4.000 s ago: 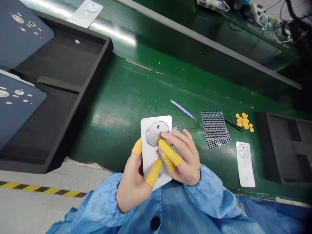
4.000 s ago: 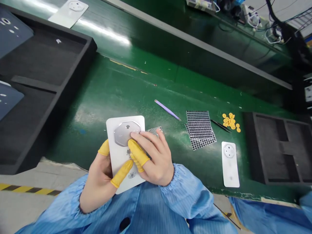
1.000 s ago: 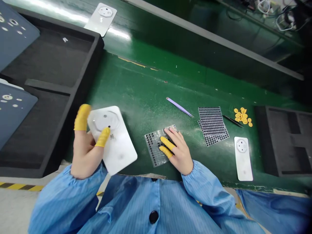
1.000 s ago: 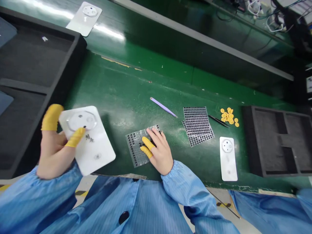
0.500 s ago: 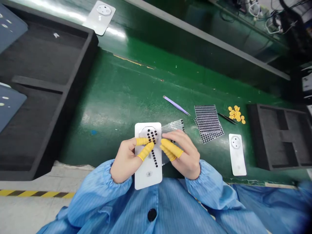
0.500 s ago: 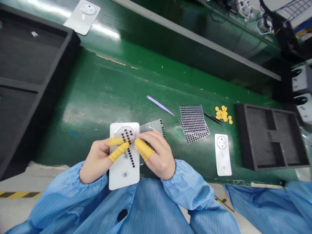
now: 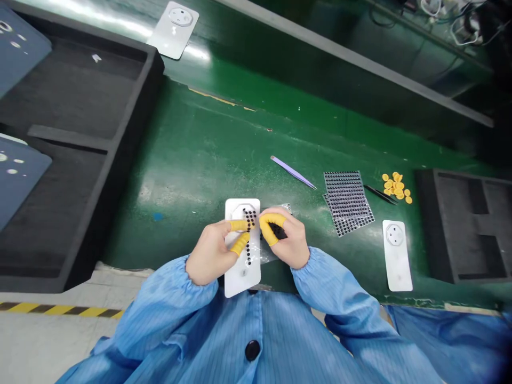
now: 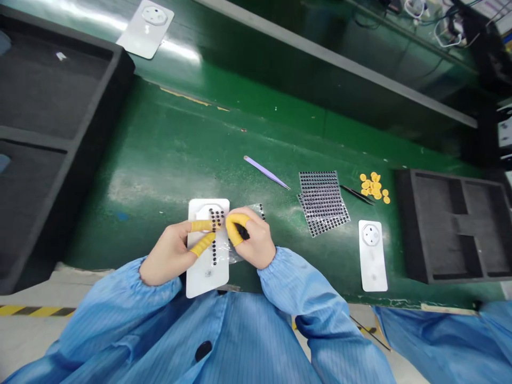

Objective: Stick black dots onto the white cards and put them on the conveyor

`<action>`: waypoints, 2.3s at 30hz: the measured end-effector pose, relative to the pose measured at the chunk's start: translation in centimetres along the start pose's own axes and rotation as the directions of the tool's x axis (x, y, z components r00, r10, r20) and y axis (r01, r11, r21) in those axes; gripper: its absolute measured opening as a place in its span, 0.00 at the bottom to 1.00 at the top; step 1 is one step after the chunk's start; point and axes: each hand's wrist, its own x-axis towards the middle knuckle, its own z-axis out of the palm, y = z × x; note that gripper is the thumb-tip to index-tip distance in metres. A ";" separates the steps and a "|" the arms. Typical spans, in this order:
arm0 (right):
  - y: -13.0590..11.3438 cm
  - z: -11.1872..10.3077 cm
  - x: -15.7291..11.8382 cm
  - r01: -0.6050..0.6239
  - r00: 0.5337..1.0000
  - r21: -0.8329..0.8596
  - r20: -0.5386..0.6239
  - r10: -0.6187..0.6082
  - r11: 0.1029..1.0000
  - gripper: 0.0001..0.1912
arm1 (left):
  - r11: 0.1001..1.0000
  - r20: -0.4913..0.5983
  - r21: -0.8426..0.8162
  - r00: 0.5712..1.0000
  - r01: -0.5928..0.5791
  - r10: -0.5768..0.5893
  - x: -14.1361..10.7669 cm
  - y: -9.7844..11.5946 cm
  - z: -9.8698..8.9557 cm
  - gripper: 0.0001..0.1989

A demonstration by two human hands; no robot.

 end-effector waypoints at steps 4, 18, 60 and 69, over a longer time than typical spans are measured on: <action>0.6 0.0 -0.1 0.016 0.998 -0.036 -0.055 -0.017 0.999 0.07 | 0.994 -0.228 -0.104 0.974 -0.021 -0.004 -1.0 -0.2 -2.3 0.31; -6.9 -2.9 3.2 0.282 0.955 -0.172 0.145 -0.259 0.944 0.14 | 0.934 -0.276 -0.243 0.942 -0.262 0.193 -4.0 4.6 0.7 0.32; -6.2 -1.0 0.8 -0.271 0.900 0.473 -0.184 0.395 0.838 0.19 | 0.819 -0.195 -0.574 0.973 -0.011 -0.123 -2.2 5.0 0.6 0.12; -6.5 -1.1 0.6 -0.310 0.906 0.511 -0.098 0.413 0.802 0.22 | 0.832 -0.252 -0.553 0.961 -0.048 -0.113 -2.4 5.0 0.8 0.16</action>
